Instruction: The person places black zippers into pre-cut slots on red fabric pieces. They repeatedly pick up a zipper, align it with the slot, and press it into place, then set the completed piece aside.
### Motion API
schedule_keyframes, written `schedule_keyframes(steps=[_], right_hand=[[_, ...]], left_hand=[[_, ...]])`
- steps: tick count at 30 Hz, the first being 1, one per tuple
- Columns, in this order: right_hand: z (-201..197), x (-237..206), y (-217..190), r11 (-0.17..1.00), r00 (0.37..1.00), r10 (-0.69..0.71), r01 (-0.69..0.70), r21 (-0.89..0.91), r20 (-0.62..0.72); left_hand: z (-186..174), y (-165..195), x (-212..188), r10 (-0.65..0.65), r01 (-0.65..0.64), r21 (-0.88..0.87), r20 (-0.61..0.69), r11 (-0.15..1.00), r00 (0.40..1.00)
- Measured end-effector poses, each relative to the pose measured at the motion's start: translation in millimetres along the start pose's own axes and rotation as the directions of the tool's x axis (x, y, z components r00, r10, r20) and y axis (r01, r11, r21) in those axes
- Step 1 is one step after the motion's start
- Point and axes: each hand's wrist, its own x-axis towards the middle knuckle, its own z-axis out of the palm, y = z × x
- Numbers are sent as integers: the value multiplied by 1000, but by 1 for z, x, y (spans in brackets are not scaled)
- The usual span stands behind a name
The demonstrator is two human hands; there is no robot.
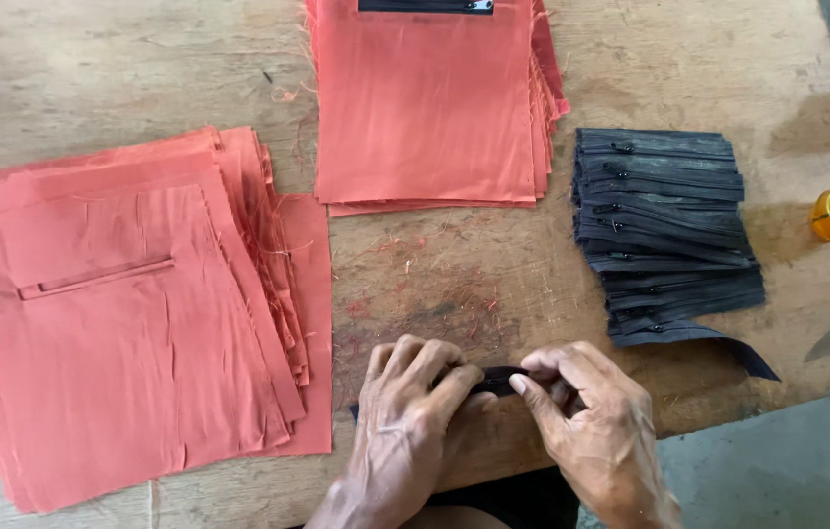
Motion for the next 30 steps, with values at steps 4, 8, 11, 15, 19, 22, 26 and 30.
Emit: schedule_keyframes(steps=[4, 8, 11, 15, 19, 22, 26, 30], right_hand=[[-2, 1, 4, 993, 991, 119, -118, -18, 58], [-5, 5, 11, 991, 986, 132, -133, -6, 101], [-8, 8, 14, 978, 974, 195, -202, 57, 117], [-10, 9, 16, 985, 980, 154, -163, 64, 129], [-12, 10, 17, 977, 968, 192, -205, 65, 163], [-15, 11, 21, 971, 958, 199, -221, 87, 207], [-16, 9, 29, 969, 976, 118, -153, 193, 183], [-10, 2, 33, 964, 996, -22, 0, 265, 83]], left_hand=[[0, 0, 2, 2, -2, 0, 23, 1000, 1000], [0, 2, 3, 4, -4, -4, -7, 1000, 1000], [-1, 2, 3, 6, -6, -21, -8, 1000, 1000], [-3, 1, 1, -12, 12, -37, -2, 999, 1000], [-5, 0, -1, -19, 20, -63, 19, 998, 1000], [-7, -4, -2, 4, -6, -94, -24, 996, 1000], [-13, -6, -6, -11, 1, -96, -106, 995, 994], [-25, -8, -13, -77, 65, -59, -238, 996, 968]])
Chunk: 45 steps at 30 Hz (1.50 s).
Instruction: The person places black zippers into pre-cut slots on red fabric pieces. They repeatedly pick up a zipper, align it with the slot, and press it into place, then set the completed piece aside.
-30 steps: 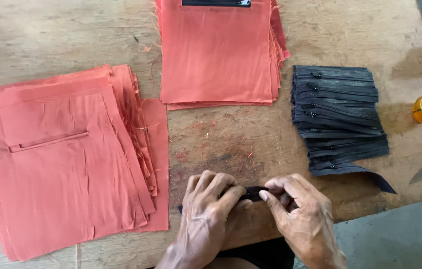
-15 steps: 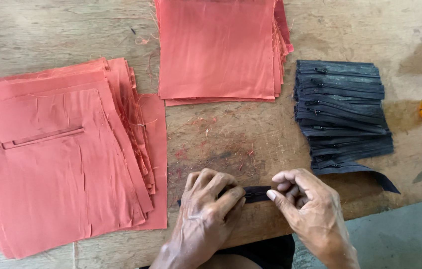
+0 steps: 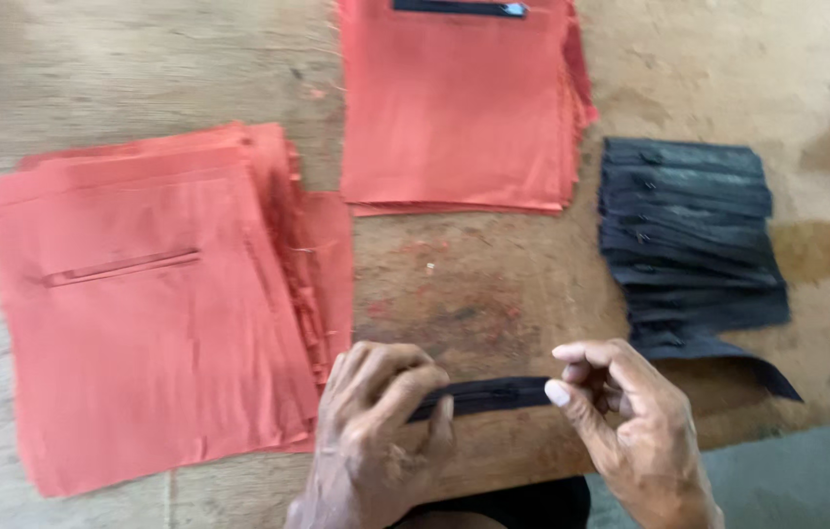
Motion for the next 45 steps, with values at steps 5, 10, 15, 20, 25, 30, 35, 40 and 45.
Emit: schedule_keyframes(steps=[5, 10, 15, 20, 25, 30, 35, 40, 45], right_hand=[[18, 10, -3, 979, 986, -156, 147, 139, 59], [44, 28, -35, 958, 934, -281, 260, 121, 219], [76, 45, -80, 930, 835, -339, 367, 21, 434], [115, 65, -112, 680, 580, -640, 733, 19, 504], [135, 75, -120, 660, 589, -514, 736, -151, 623], [128, 78, -121, 892, 647, -369, 448, 59, 667], [109, 91, -125, 387, 526, -496, -578, 718, 691], [103, 96, -122, 579, 816, -270, -288, 763, 512], [68, 110, -109, 648, 897, -111, -262, 716, 429]], left_hand=[[-31, -18, -2, -118, 142, 119, -185, 983, 976], [-62, -43, 0, -205, 322, 436, -293, 840, 934], [-71, -54, -1, -260, 362, 242, -369, 900, 892], [-73, -69, -10, -335, 402, 91, -403, 911, 852], [-110, -61, -26, -464, 150, -494, -608, 856, 645], [-136, -8, -12, -446, -107, -626, -654, 772, 611], [-93, 27, 13, -509, 8, -743, -451, 669, 733], [-81, -13, 14, -22, 2, -286, -65, 958, 998], [-78, -23, 31, -131, 106, -90, -339, 990, 932]])
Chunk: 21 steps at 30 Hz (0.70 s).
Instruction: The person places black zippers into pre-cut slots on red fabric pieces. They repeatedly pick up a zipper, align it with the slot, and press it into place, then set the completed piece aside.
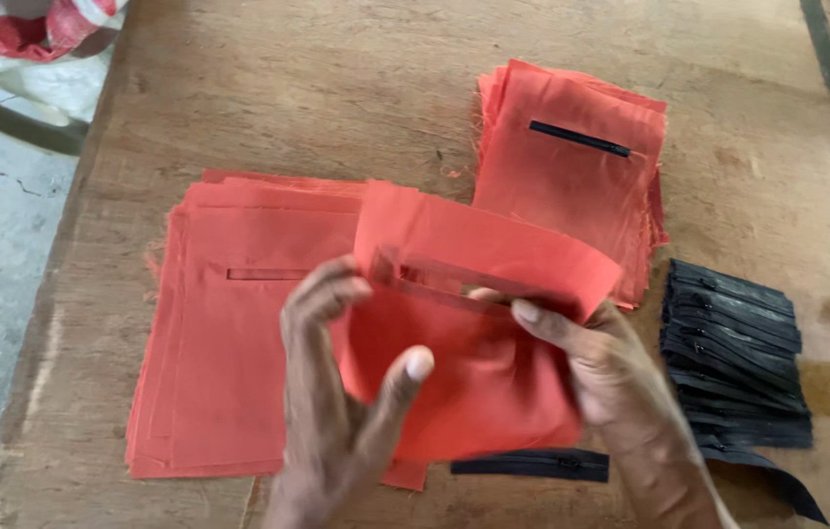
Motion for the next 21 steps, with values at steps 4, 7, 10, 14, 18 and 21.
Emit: schedule_keyframes(steps=[4, 7, 10, 14, 18, 21], right_hand=[[-40, -3, -6, 998, 999, 26, -28, -58, -37], [-74, 8, -3, 987, 998, -52, 45, -157, -42], [-108, 16, 2, 978, 989, -112, 92, -187, -100], [-135, 21, 20, 977, 980, -178, 166, -131, -84], [-139, 22, 33, 966, 967, -232, 215, -143, -109], [-134, 22, 37, 946, 951, -272, 236, -221, -147]], left_hand=[[13, -19, 31, -420, 479, -254, 256, 840, 871], [40, -40, 40, -484, 618, -626, 400, 476, 778], [58, -56, 32, -466, 583, -447, 351, 679, 812], [63, -62, 21, -327, 454, -431, 337, 780, 883], [57, -61, 22, -234, 346, -347, 324, 872, 917], [52, -60, 27, -162, 258, -289, 318, 922, 934]])
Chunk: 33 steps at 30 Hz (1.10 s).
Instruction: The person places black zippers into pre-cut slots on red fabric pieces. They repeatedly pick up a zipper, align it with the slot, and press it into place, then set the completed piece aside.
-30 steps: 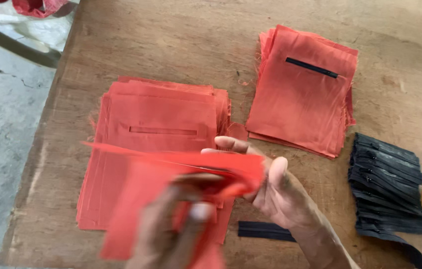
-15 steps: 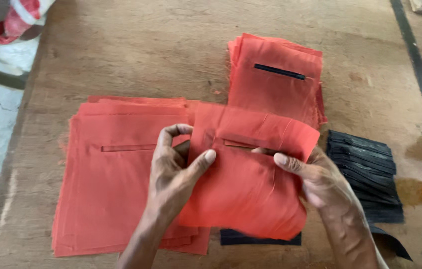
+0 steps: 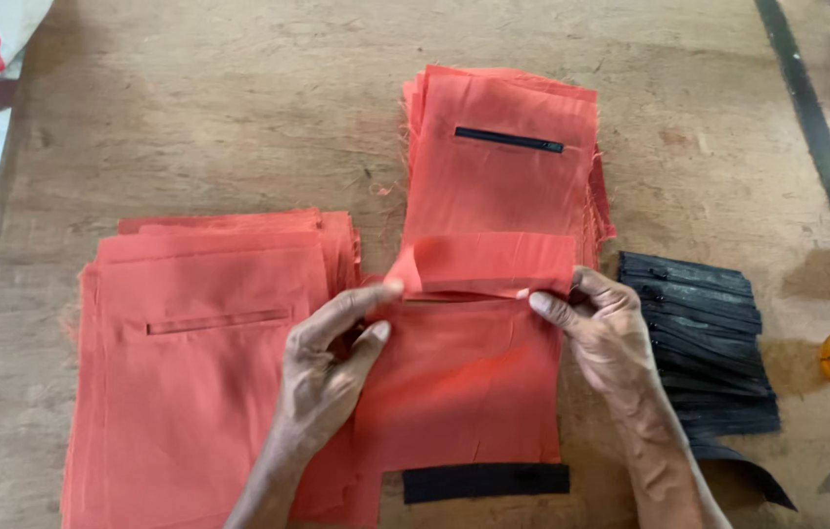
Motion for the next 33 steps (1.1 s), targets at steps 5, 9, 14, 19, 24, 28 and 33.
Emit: schedule_keyframes(steps=[5, 9, 14, 19, 24, 28, 33], right_hand=[[2, -3, -2, 995, 1000, 30, -31, -91, -7], [-3, 0, -3, 987, 1000, 8, -10, 158, 16], [-4, 3, -4, 988, 999, 24, -28, 152, 28], [10, 4, -6, 997, 998, -41, 38, -74, -41], [22, 4, -22, 930, 956, -292, 289, -226, 21], [24, -5, -42, 989, 986, -144, 147, -30, 88], [17, -38, -66, 951, 951, -284, 262, 161, 126]], left_hand=[[2, -1, -2, -259, 262, 64, -56, 963, 964], [3, -4, -5, -149, 164, 157, -103, 974, 984], [1, -3, -2, 96, -96, 24, 1, 995, 995], [3, 11, 0, 52, -49, 241, -6, 969, 999], [-1, 35, -10, 190, -187, 142, -8, 972, 982], [-6, 64, -11, 433, -433, -26, 83, 901, 897], [-10, 118, -23, 390, -395, 52, 88, 917, 917]])
